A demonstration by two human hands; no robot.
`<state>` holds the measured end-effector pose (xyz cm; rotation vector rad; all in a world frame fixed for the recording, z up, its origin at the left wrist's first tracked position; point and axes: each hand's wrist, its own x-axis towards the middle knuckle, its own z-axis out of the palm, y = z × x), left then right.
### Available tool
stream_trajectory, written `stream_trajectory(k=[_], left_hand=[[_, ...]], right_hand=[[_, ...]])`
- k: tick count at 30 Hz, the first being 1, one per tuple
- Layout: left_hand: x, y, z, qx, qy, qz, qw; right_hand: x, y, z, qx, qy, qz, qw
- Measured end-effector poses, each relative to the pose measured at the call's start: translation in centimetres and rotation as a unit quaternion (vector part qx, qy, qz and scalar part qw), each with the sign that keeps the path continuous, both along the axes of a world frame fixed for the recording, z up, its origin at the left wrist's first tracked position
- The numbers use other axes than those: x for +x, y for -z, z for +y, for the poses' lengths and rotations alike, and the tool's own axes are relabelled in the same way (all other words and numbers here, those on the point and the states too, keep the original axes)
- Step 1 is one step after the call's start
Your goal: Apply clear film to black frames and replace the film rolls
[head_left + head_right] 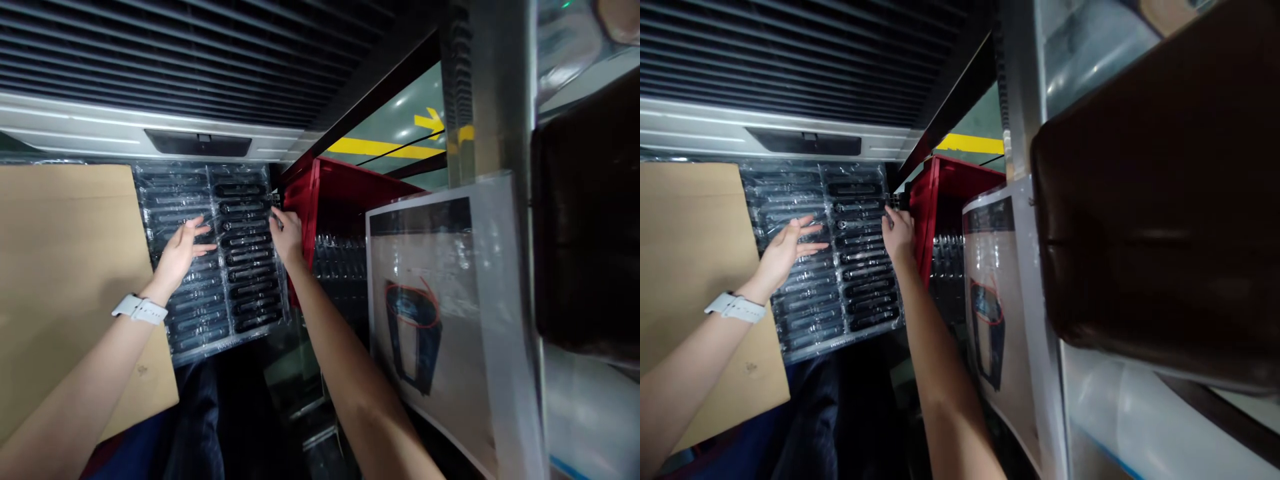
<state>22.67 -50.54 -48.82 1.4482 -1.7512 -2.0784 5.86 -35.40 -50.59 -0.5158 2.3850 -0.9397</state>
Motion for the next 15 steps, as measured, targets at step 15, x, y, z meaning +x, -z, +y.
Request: stream_trajectory(k=[15], left_hand=[[1.3,1.2,2.7,0.006,-0.137,0.031,0.99]], right_hand=[[2.3,-2.1,-1.6,0.136,-0.306,0.114,0.935]])
